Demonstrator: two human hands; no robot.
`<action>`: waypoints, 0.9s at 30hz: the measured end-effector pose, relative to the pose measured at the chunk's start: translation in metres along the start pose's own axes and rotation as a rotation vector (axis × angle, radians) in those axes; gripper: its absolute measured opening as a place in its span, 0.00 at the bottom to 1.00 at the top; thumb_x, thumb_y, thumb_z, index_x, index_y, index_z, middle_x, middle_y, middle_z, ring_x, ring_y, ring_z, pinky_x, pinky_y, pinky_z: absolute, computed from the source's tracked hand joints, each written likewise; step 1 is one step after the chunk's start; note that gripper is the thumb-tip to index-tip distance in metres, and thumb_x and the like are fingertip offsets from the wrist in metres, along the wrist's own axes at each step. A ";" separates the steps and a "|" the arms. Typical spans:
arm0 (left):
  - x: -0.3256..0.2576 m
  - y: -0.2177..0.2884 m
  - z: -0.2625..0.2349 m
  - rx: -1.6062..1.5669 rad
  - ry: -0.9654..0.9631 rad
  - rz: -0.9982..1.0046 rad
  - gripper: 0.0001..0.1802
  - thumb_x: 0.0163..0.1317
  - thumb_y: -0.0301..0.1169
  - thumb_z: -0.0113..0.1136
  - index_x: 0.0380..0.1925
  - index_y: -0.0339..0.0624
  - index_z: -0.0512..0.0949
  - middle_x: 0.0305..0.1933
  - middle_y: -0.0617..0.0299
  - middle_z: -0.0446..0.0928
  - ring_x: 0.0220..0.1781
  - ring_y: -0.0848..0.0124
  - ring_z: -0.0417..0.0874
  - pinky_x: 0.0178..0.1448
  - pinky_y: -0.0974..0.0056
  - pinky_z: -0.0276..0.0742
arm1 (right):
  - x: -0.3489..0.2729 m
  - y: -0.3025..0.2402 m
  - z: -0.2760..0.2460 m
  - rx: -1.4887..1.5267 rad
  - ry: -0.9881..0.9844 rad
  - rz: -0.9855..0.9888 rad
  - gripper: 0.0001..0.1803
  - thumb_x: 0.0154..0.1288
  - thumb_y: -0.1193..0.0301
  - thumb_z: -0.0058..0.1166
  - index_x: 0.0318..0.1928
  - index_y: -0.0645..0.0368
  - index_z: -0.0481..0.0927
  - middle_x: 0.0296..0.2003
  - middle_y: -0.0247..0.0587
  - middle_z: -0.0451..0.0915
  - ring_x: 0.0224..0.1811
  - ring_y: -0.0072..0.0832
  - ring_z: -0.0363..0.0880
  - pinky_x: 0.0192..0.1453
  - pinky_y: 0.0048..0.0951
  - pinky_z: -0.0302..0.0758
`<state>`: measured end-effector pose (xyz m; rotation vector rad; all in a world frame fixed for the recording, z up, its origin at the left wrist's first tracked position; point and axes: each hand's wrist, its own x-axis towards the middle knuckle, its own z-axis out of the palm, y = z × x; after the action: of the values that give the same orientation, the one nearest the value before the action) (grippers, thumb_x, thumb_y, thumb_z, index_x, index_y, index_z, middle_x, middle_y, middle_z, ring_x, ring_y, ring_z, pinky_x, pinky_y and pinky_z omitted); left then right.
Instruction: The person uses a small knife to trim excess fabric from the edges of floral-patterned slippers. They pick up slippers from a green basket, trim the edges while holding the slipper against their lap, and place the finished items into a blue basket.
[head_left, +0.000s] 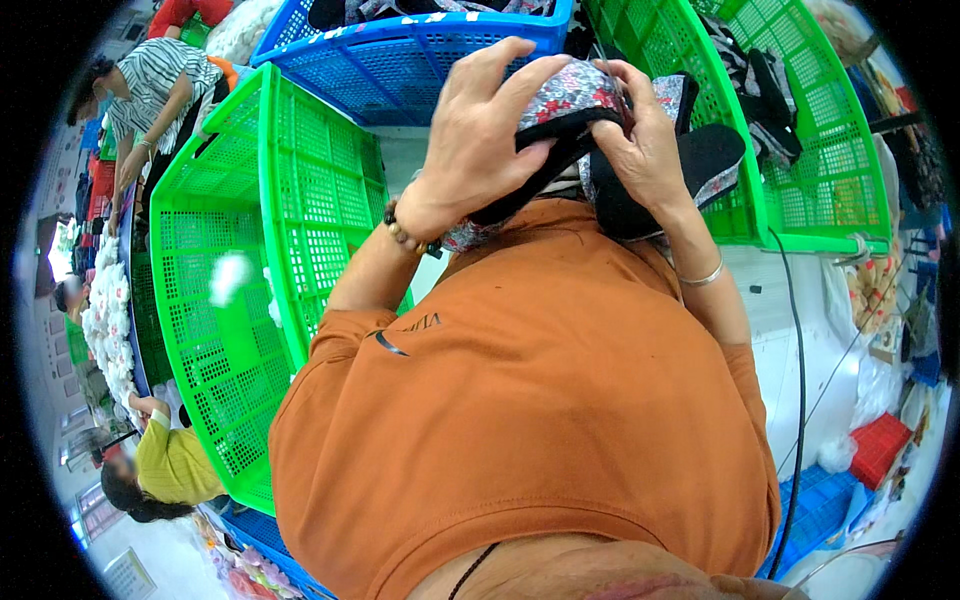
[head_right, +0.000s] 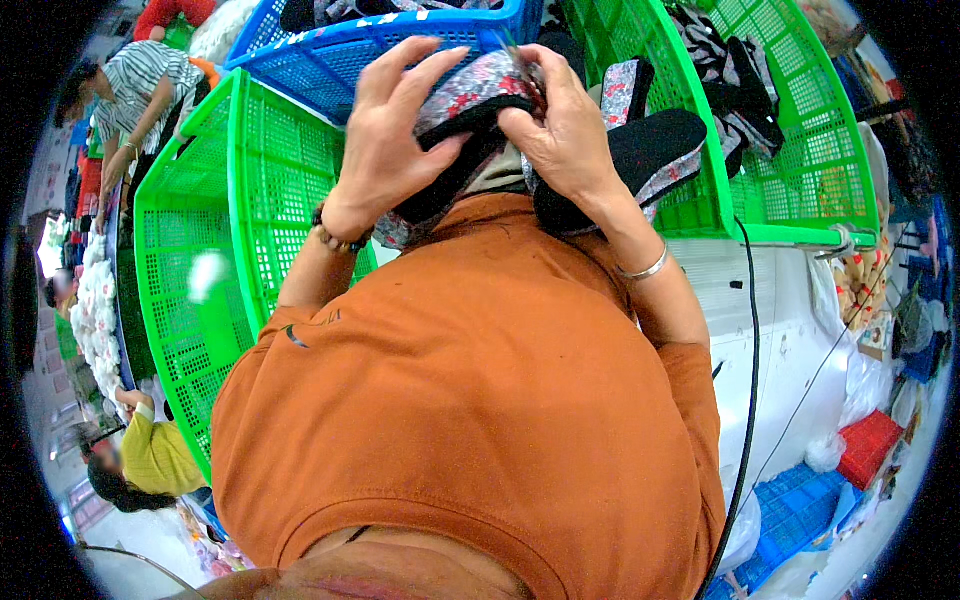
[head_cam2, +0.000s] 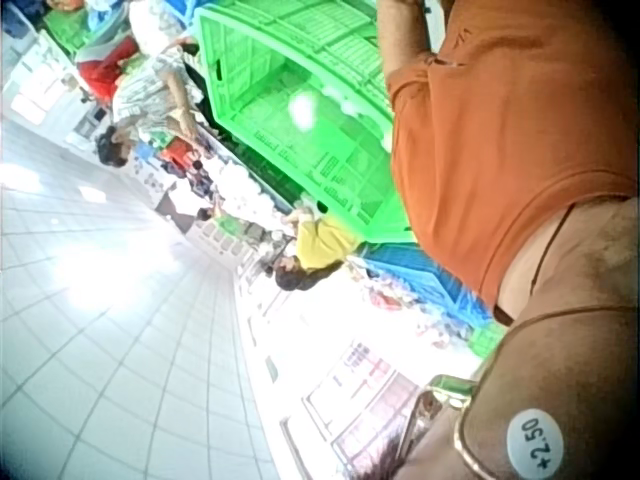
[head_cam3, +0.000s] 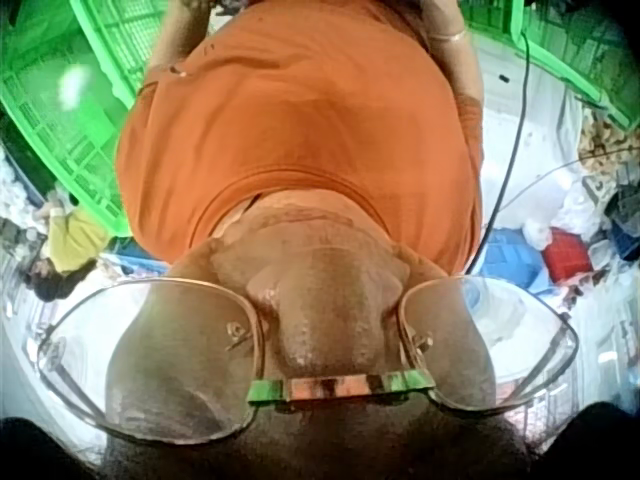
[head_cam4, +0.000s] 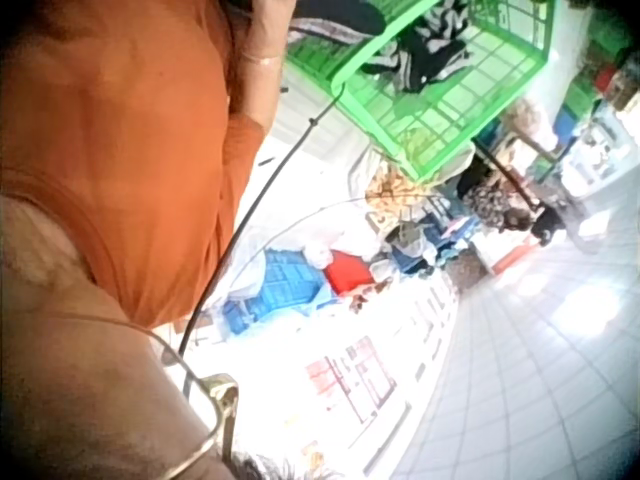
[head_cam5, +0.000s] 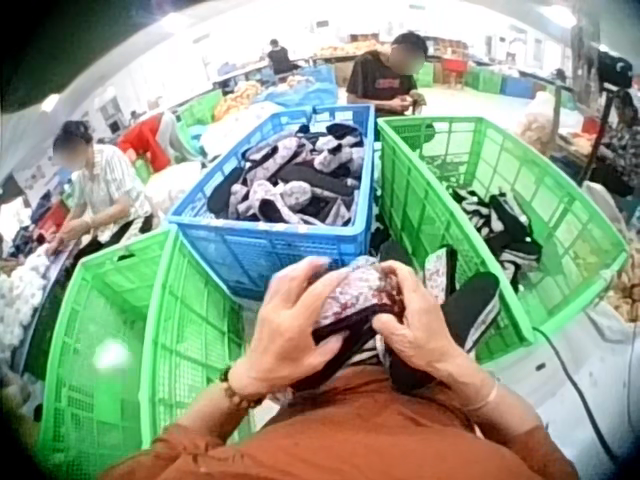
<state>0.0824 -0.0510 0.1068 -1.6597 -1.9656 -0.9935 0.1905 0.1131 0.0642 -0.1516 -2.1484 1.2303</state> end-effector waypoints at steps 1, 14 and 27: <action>0.004 -0.007 0.007 -0.022 -0.017 0.022 0.35 0.40 0.24 0.65 0.55 0.48 0.71 0.54 0.53 0.70 0.56 0.54 0.72 0.55 0.59 0.73 | 0.004 -0.005 0.003 0.016 0.002 -0.065 0.29 0.54 0.69 0.55 0.57 0.62 0.66 0.45 0.48 0.74 0.42 0.34 0.77 0.49 0.30 0.73; 0.038 -0.007 -0.019 -0.150 0.274 -0.133 0.29 0.45 0.17 0.53 0.53 0.38 0.73 0.57 0.47 0.66 0.54 0.53 0.72 0.61 0.60 0.65 | 0.045 -0.028 0.012 -0.010 0.295 -0.258 0.12 0.55 0.74 0.62 0.38 0.64 0.76 0.26 0.41 0.75 0.27 0.28 0.76 0.33 0.25 0.73; 0.027 -0.066 -0.027 -0.443 -0.077 0.010 0.06 0.52 0.28 0.65 0.28 0.37 0.82 0.60 0.55 0.71 0.61 0.62 0.71 0.61 0.62 0.67 | 0.043 -0.015 0.014 0.288 -0.280 -0.065 0.10 0.60 0.68 0.60 0.33 0.62 0.77 0.21 0.24 0.66 0.23 0.13 0.60 0.26 0.19 0.61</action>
<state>0.0092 -0.0554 0.1255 -1.9554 -1.8755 -1.4630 0.1520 0.1117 0.0924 0.2242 -2.1553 1.5824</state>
